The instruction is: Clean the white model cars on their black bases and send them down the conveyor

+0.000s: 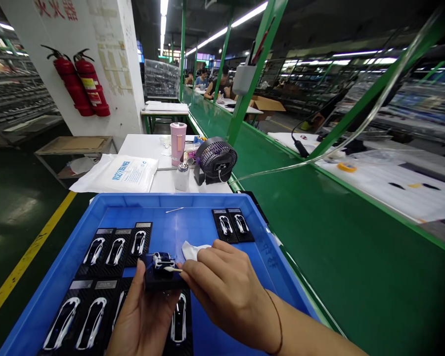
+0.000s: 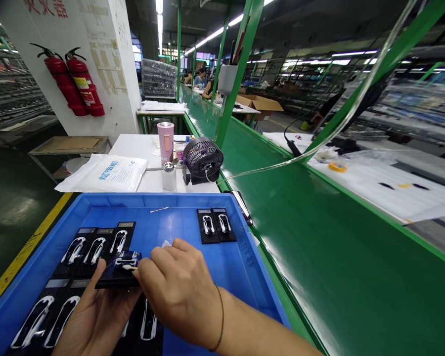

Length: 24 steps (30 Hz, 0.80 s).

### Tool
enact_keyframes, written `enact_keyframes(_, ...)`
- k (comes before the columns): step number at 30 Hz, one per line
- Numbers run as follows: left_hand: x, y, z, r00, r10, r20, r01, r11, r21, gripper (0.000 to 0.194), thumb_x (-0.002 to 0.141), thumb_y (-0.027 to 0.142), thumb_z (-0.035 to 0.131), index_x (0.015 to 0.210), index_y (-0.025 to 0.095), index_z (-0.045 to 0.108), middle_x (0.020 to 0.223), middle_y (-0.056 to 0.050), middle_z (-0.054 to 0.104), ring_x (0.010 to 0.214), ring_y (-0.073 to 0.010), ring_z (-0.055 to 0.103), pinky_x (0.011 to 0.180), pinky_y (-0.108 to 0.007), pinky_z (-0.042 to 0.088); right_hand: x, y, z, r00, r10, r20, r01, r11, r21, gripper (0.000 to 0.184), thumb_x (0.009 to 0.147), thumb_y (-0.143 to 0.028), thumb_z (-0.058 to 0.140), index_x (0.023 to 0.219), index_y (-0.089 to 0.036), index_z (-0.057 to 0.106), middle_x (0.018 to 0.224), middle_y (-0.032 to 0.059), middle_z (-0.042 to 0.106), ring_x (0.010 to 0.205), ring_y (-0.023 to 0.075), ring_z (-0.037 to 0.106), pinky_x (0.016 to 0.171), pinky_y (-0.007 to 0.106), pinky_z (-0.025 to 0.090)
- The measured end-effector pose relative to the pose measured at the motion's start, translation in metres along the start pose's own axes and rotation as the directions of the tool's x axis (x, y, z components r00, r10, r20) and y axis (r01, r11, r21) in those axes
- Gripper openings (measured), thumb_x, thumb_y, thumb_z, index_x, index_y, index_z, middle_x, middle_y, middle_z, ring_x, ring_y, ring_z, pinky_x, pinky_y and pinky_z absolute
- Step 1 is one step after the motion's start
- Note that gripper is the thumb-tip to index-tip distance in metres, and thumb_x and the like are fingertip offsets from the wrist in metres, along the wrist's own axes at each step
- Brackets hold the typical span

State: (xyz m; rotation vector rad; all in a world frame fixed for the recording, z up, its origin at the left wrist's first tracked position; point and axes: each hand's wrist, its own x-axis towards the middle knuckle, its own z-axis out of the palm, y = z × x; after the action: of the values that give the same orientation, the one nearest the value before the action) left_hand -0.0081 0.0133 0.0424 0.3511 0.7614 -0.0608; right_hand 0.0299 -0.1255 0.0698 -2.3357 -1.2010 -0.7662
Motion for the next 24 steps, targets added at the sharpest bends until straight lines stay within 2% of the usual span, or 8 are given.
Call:
enact_keyframes(2, 0.001, 0.001, -0.002, 1.0, 0.003, 0.015, -0.003, 1.0, 0.014, 0.03, 0.088, 0.019, 0.037, 0.084, 0.008, 0.064, 0.091, -0.015, 0.065, 0.086, -0.0233, 0.062, 0.07, -0.038, 0.054, 0.0, 0.001, 0.0, 1.0, 0.009, -0.009, -0.009, 1.0, -0.001, 0.015, 0.082, -0.017, 0.051, 0.068, -0.012, 0.05, 0.059, -0.0006, 0.04, 0.057, 0.0058, 0.026, 0.059, 0.022, 0.015)
enact_keyframes(7, 0.002, 0.003, -0.011, 0.985, -0.006, 0.172, 0.001, 1.0, 0.026, 0.029, 0.087, 0.017, 0.038, 0.087, 0.007, 0.066, 0.098, -0.017, 0.064, 0.092, -0.0229, 0.061, 0.079, -0.037, 0.051, 0.0, 0.0, 0.002, 1.0, -0.008, -0.005, 0.008, 1.0, -0.008, 0.014, 0.083, -0.018, 0.05, 0.07, -0.012, 0.051, 0.059, -0.0003, 0.04, 0.057, 0.0065, 0.024, 0.059, 0.022, 0.014)
enact_keyframes(14, 0.0, 0.003, -0.01, 0.991, -0.006, 0.136, 0.004, 1.0, 0.014, 0.026, 0.086, 0.015, 0.042, 0.086, 0.01, 0.067, 0.096, -0.013, 0.065, 0.09, -0.0205, 0.061, 0.079, -0.035, 0.052, 0.0, -0.001, -0.003, 0.999, -0.022, 0.025, 0.022, 1.0, 0.008, 0.013, 0.083, -0.012, 0.046, 0.072, -0.012, 0.053, 0.06, 0.0003, 0.039, 0.057, 0.0064, 0.022, 0.059, 0.023, 0.012)
enact_keyframes(18, 0.004, 0.002, -0.014, 0.984, 0.005, 0.175, -0.013, 0.999, 0.041, 0.023, 0.086, 0.014, 0.043, 0.089, 0.011, 0.066, 0.099, -0.014, 0.065, 0.093, -0.0214, 0.06, 0.081, -0.037, 0.051, 0.0, -0.002, -0.005, 0.999, -0.023, 0.049, 0.022, 0.999, 0.031, 0.013, 0.082, -0.011, 0.044, 0.074, -0.011, 0.055, 0.061, 0.0012, 0.04, 0.057, 0.0065, 0.02, 0.059, 0.023, 0.012)
enact_keyframes(21, 0.006, 0.003, -0.019, 0.986, 0.02, 0.166, -0.026, 0.999, 0.038, 0.019, 0.083, 0.013, 0.048, 0.091, 0.012, 0.066, 0.101, -0.013, 0.064, 0.095, -0.022, 0.06, 0.082, -0.038, 0.051, 0.0, -0.001, -0.006, 0.998, -0.022, 0.052, 0.019, 0.999, 0.046, 0.014, 0.082, -0.011, 0.045, 0.075, -0.011, 0.056, 0.061, 0.0013, 0.04, 0.058, 0.0061, 0.022, 0.059, 0.022, 0.012)
enact_keyframes(24, 0.007, 0.004, -0.022, 0.978, 0.035, 0.204, -0.042, 0.999, 0.03, 0.023, 0.085, 0.015, 0.045, 0.092, 0.009, 0.066, 0.103, -0.016, 0.063, 0.098, -0.0241, 0.059, 0.084, -0.038, 0.05, -0.001, 0.0, -0.008, 0.998, 0.007, 0.056, -0.012, 0.995, 0.096, 0.012, 0.082, -0.013, 0.046, 0.077, -0.012, 0.057, 0.061, 0.0012, 0.041, 0.058, 0.0057, 0.025, 0.059, 0.021, 0.014)
